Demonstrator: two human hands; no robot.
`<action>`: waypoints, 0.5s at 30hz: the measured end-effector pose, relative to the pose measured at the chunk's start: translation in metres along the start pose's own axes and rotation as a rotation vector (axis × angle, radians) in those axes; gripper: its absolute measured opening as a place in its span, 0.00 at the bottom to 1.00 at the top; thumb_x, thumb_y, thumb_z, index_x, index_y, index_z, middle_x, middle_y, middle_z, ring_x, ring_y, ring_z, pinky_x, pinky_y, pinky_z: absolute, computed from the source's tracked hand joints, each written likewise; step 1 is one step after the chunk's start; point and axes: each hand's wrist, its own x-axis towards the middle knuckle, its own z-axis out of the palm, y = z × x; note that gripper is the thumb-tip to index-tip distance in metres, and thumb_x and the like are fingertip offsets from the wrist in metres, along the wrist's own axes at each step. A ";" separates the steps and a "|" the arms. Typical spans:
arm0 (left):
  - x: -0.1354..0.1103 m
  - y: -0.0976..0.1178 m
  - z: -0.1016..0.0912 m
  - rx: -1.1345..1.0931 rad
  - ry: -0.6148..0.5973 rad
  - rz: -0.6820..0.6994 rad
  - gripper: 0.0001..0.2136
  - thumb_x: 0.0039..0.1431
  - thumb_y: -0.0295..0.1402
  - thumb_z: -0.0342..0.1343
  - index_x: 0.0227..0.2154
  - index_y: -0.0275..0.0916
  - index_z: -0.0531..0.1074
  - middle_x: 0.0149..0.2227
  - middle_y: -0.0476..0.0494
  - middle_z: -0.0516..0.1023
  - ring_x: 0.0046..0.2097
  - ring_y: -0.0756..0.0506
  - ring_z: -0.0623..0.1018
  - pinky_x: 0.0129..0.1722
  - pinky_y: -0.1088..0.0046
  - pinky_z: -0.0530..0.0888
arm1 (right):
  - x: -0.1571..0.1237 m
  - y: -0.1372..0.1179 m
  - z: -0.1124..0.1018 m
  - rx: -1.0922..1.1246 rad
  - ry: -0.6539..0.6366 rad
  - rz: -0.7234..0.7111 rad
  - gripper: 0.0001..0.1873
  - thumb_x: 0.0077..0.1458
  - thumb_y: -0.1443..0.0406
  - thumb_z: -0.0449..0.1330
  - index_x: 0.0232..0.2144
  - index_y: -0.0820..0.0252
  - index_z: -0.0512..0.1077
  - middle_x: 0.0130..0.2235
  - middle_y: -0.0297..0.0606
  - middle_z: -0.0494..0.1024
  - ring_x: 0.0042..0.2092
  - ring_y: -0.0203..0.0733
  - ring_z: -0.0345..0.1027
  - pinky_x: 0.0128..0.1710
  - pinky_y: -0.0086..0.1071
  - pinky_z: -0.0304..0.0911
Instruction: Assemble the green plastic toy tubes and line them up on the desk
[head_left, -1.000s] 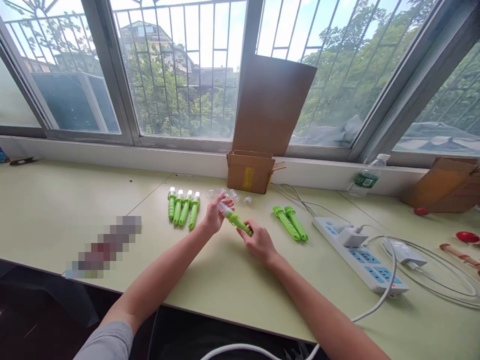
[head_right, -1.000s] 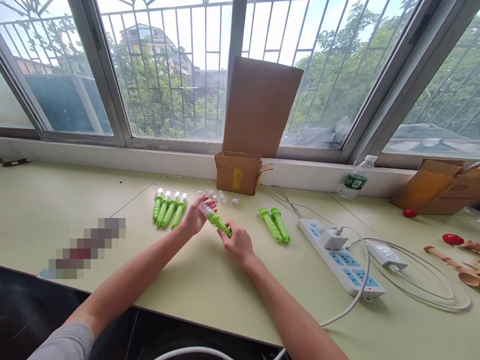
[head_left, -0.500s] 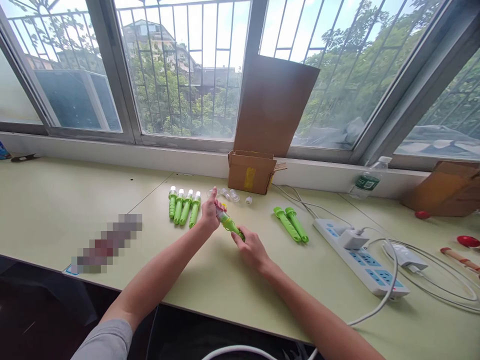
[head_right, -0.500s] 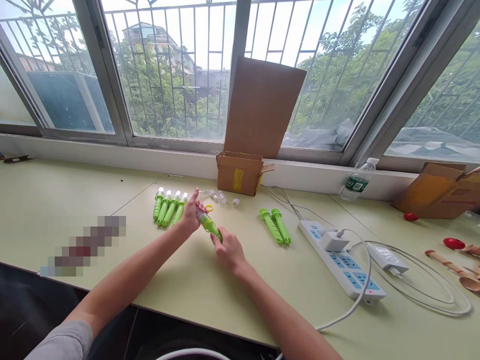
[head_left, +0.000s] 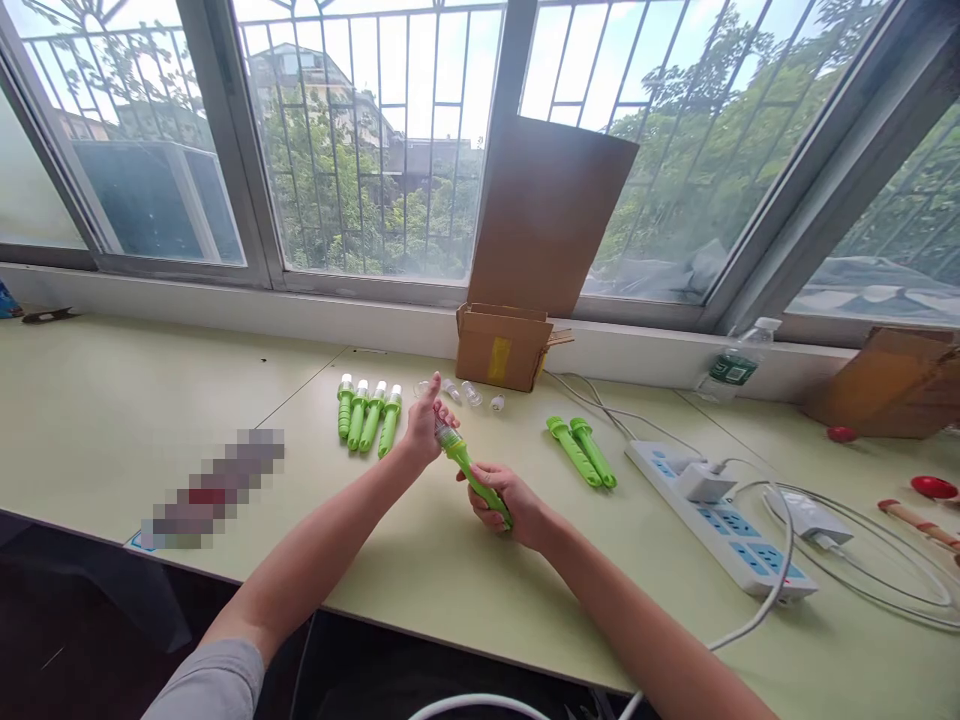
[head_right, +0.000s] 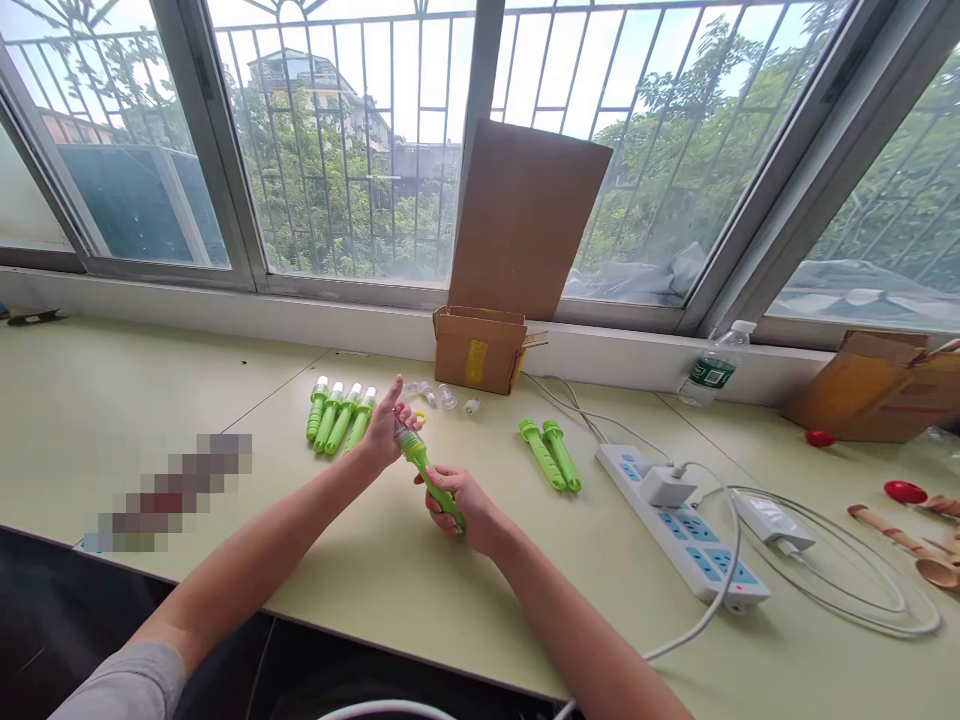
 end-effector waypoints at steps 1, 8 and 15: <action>0.000 0.000 0.000 -0.001 0.002 0.007 0.26 0.40 0.51 0.63 0.15 0.40 0.52 0.11 0.57 0.55 0.14 0.55 0.61 0.18 0.75 0.62 | 0.000 0.000 0.001 -0.060 0.034 -0.025 0.20 0.52 0.49 0.51 0.35 0.58 0.64 0.18 0.25 0.58 0.15 0.28 0.43 0.15 0.26 0.39; -0.001 0.002 0.001 -0.027 0.139 0.115 0.27 0.42 0.53 0.60 0.14 0.40 0.51 0.10 0.57 0.55 0.14 0.55 0.61 0.19 0.75 0.64 | 0.003 0.010 0.018 -1.010 0.656 -0.334 0.12 0.59 0.58 0.47 0.33 0.57 0.66 0.29 0.36 0.70 0.27 0.37 0.59 0.25 0.30 0.43; -0.009 0.002 0.007 0.004 0.083 0.120 0.26 0.43 0.54 0.59 0.13 0.40 0.52 0.10 0.57 0.54 0.13 0.55 0.60 0.17 0.75 0.63 | 0.008 0.013 0.019 -1.155 0.659 -0.214 0.12 0.58 0.56 0.50 0.30 0.57 0.63 0.25 0.38 0.70 0.26 0.40 0.61 0.25 0.31 0.41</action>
